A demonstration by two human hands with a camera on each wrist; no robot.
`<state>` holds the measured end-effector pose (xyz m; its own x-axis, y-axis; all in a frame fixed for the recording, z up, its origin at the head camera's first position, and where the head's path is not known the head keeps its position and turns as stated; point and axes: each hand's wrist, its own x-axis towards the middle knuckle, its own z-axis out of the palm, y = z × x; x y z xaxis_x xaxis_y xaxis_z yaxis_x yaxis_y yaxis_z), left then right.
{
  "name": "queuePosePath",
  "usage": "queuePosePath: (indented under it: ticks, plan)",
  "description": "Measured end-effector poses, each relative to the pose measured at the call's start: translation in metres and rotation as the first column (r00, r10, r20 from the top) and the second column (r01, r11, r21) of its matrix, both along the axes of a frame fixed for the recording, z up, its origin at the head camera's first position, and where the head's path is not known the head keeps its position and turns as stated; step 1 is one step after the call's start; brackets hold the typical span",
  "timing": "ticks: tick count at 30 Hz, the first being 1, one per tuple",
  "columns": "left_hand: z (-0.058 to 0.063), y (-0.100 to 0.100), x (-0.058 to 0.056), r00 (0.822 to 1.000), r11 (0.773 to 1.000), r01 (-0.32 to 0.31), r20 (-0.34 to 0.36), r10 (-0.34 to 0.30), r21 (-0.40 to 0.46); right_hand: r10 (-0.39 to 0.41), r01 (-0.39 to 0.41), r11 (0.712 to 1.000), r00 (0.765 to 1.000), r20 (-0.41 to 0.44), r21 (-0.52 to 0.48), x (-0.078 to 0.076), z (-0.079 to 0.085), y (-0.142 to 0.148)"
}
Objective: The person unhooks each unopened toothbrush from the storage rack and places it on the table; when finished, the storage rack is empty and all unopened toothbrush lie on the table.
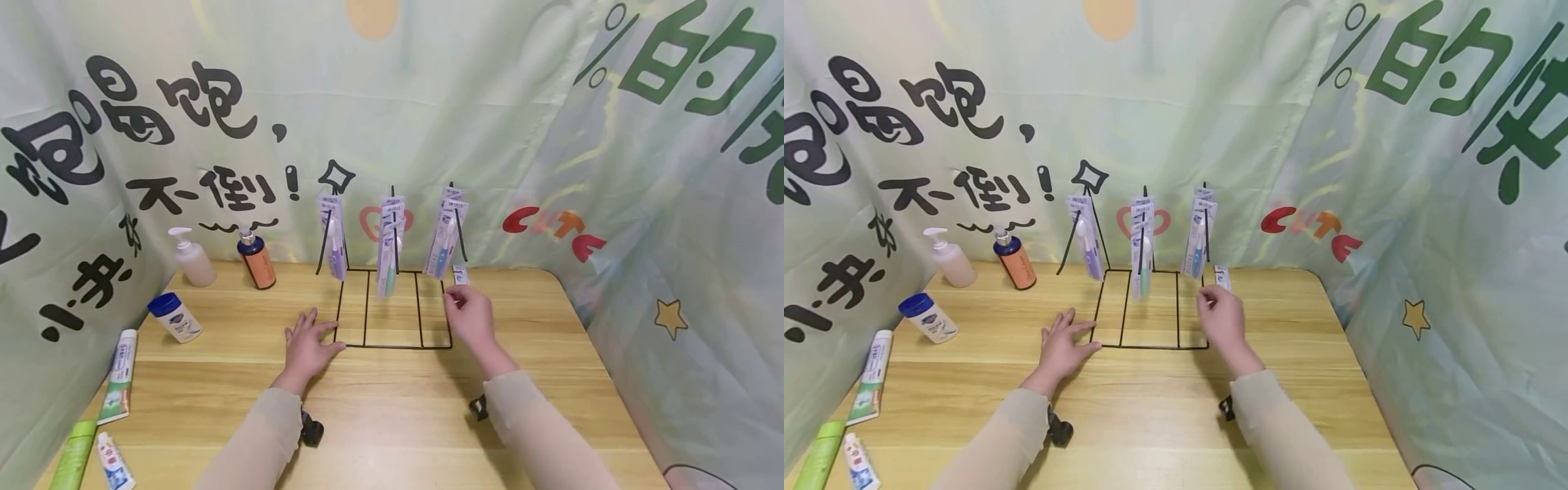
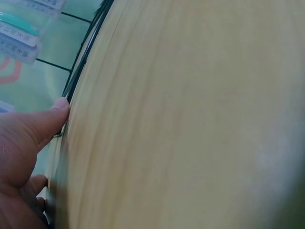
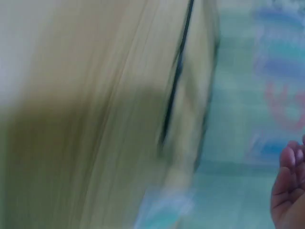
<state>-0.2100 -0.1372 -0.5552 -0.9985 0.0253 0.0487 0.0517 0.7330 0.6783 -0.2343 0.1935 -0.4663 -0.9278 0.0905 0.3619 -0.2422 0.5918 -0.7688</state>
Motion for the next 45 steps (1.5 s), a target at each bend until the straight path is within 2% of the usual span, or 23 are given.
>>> queuePosePath:
  ticks: [1,3,5,8,10,12,15,19,23,31,38,45]
  plan:
    - [0.000,-0.001,0.000,1.000,1.000,-0.002,0.000,0.002,-0.001,0.038,-0.039,0.999,0.998,-0.056,-0.021,0.007,0.002,-0.013]
    - [0.000,-0.001,0.000,1.000,1.000,-0.004,0.000,0.004,0.002,0.123,-0.135,0.989,0.977,-0.172,-0.060,0.019,0.006,-0.040]
    - [0.001,-0.002,0.000,1.000,1.000,-0.004,-0.005,0.004,0.005,0.225,-0.256,0.963,0.934,-0.278,-0.082,0.027,0.011,-0.066]
    - [0.002,-0.001,-0.001,1.000,1.000,-0.002,-0.011,0.003,0.007,0.352,-0.402,0.912,0.872,-0.342,-0.086,0.030,0.025,-0.101]
    - [0.001,0.000,-0.002,1.000,1.000,0.000,-0.017,0.000,-0.007,0.407,-0.455,0.886,0.853,-0.327,-0.087,0.027,0.036,-0.122]
    - [0.001,0.000,-0.002,1.000,1.000,0.001,-0.021,-0.001,-0.020,0.431,-0.471,0.875,0.862,-0.266,-0.111,0.021,0.046,-0.140]
    - [0.000,-0.001,-0.002,1.000,0.999,0.000,-0.021,0.000,-0.034,0.423,-0.442,0.878,0.896,-0.133,-0.182,0.010,0.058,-0.162]
    - [0.000,-0.001,-0.003,1.000,1.000,-0.002,-0.014,0.001,-0.028,0.321,-0.313,0.921,0.947,0.001,-0.231,-0.006,0.066,-0.183]
    - [-0.002,-0.001,-0.003,1.000,0.999,0.000,-0.013,-0.001,-0.038,0.214,-0.199,0.948,0.976,0.036,-0.247,-0.017,0.067,-0.199]
    - [-0.004,-0.001,-0.003,1.000,1.000,-0.011,-0.020,0.010,-0.029,0.117,-0.103,0.948,0.993,0.028,-0.300,-0.036,0.062,-0.218]
    - [-0.003,0.001,-0.003,1.000,0.999,-0.012,-0.011,0.012,-0.040,0.105,-0.081,0.933,0.993,0.048,-0.350,-0.052,0.059,-0.219]
    - [-0.002,0.000,-0.003,1.000,0.999,-0.012,-0.015,0.011,-0.047,0.116,-0.099,0.908,0.993,0.016,-0.406,-0.055,0.054,-0.216]
